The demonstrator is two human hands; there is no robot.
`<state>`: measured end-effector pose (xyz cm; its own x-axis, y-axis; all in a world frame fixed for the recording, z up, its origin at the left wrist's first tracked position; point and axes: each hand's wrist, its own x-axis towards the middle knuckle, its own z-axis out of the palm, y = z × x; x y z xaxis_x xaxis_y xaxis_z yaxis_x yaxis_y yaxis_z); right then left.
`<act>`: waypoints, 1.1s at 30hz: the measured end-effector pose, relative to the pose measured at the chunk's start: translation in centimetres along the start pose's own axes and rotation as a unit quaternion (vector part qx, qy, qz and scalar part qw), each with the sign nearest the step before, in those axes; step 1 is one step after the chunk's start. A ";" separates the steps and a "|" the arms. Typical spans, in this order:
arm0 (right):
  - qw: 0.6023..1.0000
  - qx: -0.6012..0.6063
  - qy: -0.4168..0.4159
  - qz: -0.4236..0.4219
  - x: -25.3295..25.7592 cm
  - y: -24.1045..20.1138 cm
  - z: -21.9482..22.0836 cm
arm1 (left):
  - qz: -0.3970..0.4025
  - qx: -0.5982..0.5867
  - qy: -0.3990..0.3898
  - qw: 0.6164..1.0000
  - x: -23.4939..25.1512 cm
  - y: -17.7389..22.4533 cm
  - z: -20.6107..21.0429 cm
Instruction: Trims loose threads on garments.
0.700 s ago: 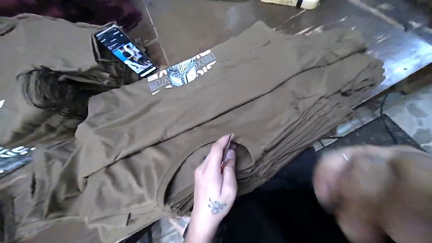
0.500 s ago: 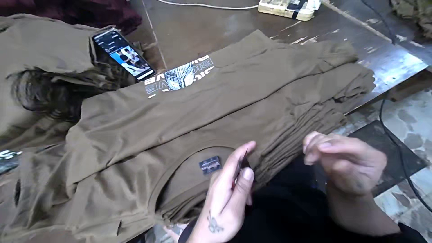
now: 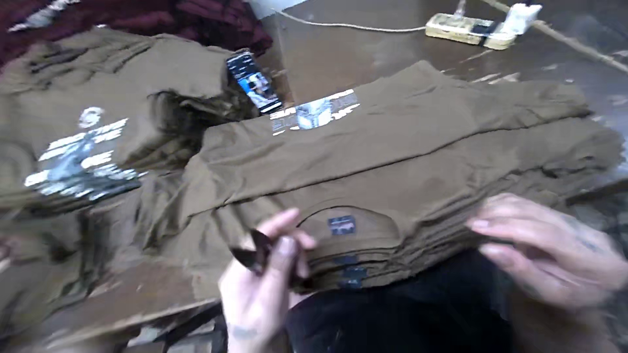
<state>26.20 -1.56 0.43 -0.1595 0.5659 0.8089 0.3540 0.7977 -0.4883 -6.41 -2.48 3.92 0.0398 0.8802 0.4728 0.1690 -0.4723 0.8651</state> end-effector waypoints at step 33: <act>0.966 0.133 -0.219 0.035 1.9 -2.5 18.1 | -0.036 -0.286 0.108 0.951 -5.4 -7.6 -3.4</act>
<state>8.31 1.34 -2.77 -0.5394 0.6077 0.5829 0.1378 0.7466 -0.6508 -11.24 -3.81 -4.60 -0.1655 0.9108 0.3783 -0.4033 -0.4125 0.8168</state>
